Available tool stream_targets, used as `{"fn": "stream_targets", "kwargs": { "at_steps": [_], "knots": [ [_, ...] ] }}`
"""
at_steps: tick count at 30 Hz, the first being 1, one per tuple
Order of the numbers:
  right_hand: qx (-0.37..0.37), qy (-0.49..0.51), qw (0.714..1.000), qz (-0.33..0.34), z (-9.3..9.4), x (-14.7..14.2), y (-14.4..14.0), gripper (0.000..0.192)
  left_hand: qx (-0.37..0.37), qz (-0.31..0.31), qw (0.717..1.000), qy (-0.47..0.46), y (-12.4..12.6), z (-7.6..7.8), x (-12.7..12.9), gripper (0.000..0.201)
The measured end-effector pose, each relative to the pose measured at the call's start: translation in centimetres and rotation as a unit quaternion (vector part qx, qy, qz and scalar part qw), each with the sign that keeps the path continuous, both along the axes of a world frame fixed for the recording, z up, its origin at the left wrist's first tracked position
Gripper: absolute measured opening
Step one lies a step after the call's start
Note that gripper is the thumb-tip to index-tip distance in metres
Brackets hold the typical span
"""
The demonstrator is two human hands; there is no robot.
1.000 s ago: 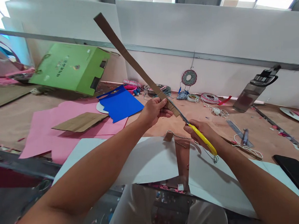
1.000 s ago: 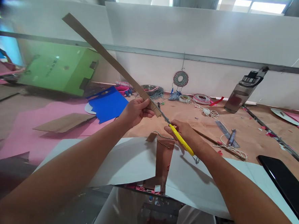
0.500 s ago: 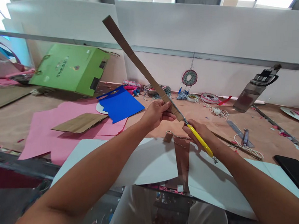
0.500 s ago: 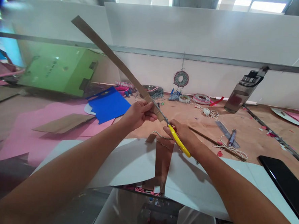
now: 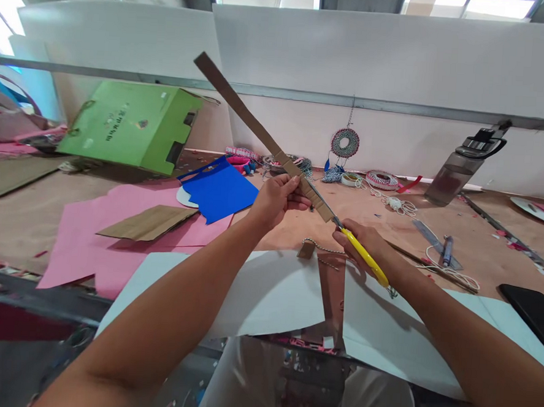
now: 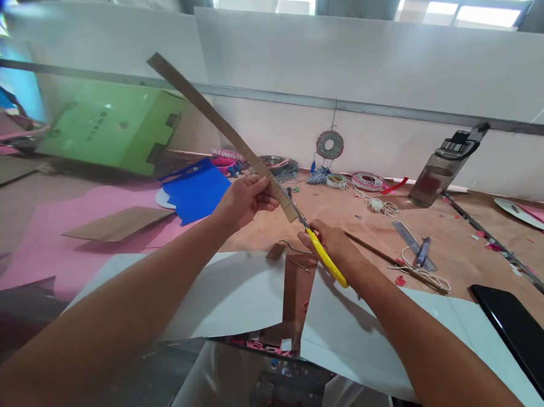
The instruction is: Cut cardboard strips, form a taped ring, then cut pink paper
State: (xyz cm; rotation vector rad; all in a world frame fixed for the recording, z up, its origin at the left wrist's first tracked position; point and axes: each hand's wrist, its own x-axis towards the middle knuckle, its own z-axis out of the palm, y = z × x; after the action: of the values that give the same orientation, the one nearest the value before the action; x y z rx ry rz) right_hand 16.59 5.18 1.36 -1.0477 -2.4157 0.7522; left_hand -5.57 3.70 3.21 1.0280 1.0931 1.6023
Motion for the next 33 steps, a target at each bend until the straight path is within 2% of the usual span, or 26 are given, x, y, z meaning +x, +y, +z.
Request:
{"fn": "stream_targets", "kwargs": {
  "at_steps": [5,10,15,21,26,30,33],
  "knots": [
    [-0.073,-0.004,0.997,-0.006,0.2,0.2,0.1,0.021,-0.011,-0.037,0.999,-0.001,0.0,-0.3,0.9,0.016],
    [-0.066,0.002,0.998,0.003,0.6,0.4,0.0,0.018,-0.007,-0.038,0.999,-0.010,0.0,-0.6,1.1,0.016],
    [-0.077,0.033,0.996,0.011,0.0,0.2,0.3,0.021,-0.016,-0.034,0.999,-0.008,-0.1,-0.5,0.8,0.015],
    [-0.010,0.020,1.000,-0.011,0.2,0.0,-0.1,0.031,-0.016,-0.031,0.999,-0.008,-0.3,-0.2,0.9,0.016],
    [0.018,0.008,1.000,0.017,0.7,0.1,-0.2,0.034,-0.002,-0.047,0.999,-0.007,-0.2,-0.1,0.5,0.021],
    [-0.024,-0.002,1.000,-0.002,0.8,-0.1,-0.3,0.032,0.005,-0.022,1.000,-0.007,-0.1,-0.3,0.4,0.022],
    [-0.079,0.002,0.997,-0.021,0.4,-0.1,-0.1,0.023,0.000,-0.033,0.999,0.001,0.0,-0.7,0.8,0.020]
  ]
}}
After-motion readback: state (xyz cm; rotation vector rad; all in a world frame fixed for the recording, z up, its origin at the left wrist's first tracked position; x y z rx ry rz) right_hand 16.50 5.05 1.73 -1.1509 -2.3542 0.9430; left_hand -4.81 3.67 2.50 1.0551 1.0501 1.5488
